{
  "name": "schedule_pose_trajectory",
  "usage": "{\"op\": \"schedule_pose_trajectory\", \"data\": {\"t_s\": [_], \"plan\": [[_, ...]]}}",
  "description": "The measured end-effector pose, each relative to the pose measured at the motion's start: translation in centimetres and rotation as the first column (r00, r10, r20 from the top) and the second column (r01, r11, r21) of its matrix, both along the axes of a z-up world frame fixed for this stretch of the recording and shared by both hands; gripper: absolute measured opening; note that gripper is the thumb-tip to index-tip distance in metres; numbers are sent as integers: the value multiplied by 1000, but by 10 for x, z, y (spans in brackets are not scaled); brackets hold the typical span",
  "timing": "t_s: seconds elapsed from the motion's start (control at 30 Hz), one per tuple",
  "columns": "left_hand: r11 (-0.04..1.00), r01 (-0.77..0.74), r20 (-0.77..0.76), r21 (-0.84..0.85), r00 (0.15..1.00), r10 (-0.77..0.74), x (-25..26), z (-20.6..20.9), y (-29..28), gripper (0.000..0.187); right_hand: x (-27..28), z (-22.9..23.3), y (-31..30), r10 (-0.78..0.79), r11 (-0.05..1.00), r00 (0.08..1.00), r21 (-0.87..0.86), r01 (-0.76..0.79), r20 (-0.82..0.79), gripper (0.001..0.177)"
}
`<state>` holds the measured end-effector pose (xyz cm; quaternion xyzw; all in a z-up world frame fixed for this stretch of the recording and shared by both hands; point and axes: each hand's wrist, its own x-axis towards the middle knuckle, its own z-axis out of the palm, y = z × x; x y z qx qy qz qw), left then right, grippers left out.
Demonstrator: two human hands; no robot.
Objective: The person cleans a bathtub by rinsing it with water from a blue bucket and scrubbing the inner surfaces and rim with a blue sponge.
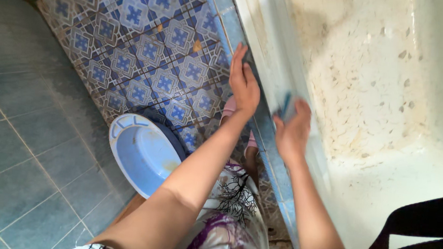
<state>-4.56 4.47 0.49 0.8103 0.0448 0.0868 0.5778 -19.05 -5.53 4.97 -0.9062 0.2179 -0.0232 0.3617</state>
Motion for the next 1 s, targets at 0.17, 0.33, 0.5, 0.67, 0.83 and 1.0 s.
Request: {"op": "schedule_pose_trajectory", "data": {"t_s": [0.17,0.33,0.5,0.67,0.83,1.0], "plan": [[998,-55,-39,-38,998,53,5,0,5,41,4,-1,-1,43,995,994,-81,-51,-102,78],[996,-77,-69,-47,995,74,13,-4,3,42,115,-47,-2,91,995,992,-43,-88,85,73],[990,-4,-84,140,996,16,28,-5,-11,47,231,-76,-8,40,999,996,10,-41,84,76],[931,23,-244,364,967,72,40,-2,-40,60,304,-80,-2,-18,1000,1000,22,17,13,74],[911,54,-250,410,967,56,43,-3,-44,62,277,-103,-19,78,993,993,77,-85,87,71],[845,80,-256,529,964,69,44,-2,-43,62,158,-143,-52,108,959,992,257,-120,59,68]]}}
